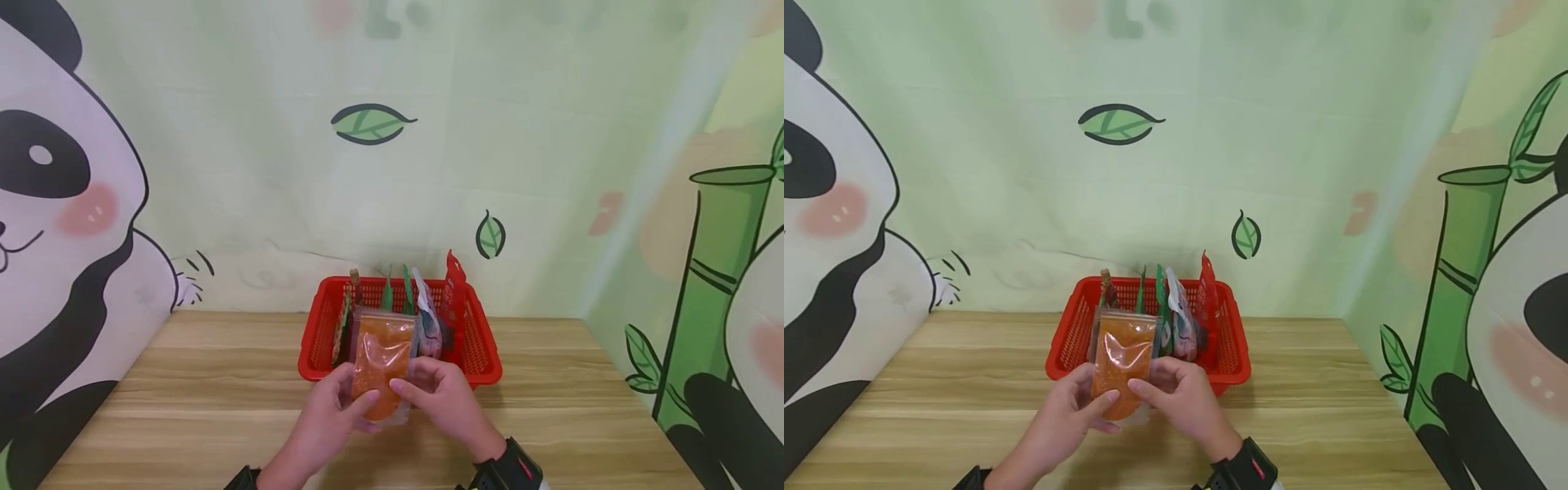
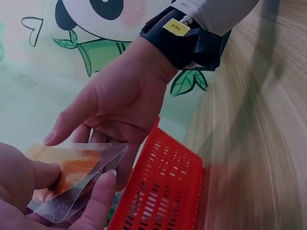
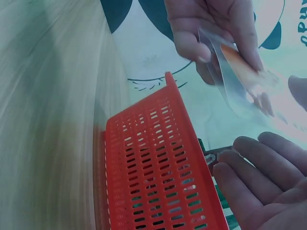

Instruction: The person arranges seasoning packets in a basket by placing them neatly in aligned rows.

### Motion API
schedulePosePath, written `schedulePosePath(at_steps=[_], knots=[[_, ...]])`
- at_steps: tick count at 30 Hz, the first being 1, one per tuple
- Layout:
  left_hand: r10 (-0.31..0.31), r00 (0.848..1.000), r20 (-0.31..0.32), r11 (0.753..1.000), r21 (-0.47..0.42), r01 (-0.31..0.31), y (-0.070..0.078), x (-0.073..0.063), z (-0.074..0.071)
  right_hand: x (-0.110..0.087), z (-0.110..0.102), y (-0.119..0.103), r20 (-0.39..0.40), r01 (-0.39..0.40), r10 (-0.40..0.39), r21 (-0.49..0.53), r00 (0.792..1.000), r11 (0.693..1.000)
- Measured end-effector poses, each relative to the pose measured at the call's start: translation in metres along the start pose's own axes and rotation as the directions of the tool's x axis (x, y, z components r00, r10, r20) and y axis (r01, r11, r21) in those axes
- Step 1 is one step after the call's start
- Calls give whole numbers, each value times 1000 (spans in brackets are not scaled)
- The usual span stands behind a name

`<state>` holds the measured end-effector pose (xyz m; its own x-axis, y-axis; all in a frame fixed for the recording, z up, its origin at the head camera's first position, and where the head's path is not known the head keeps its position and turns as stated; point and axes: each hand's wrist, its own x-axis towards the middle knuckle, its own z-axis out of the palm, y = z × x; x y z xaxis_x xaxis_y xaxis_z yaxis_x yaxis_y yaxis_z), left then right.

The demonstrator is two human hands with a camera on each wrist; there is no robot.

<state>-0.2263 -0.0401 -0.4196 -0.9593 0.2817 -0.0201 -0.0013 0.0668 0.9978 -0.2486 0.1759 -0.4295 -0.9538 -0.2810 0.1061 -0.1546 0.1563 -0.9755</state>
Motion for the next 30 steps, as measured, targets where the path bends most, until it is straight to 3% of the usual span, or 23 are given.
schedulePosePath(at_steps=[7,15,20,25,30], knots=[[4,1000,4,1000,0,-4,0,1,8,-2,8,1,-33,36,-35,7,999,999],[10,1000,-17,1000,-7,-10,-4,2,12,-3,11,-1,-72,15,-15,-1,997,1000],[38,999,-33,995,94,-35,-6,4,10,-4,12,-3,-100,27,-27,-9,995,1000],[66,996,-55,974,221,-52,-6,4,5,-5,12,-4,-144,34,-39,-34,989,999],[151,982,-112,921,376,-98,2,7,1,-5,9,-3,-217,37,-41,-23,975,999]])
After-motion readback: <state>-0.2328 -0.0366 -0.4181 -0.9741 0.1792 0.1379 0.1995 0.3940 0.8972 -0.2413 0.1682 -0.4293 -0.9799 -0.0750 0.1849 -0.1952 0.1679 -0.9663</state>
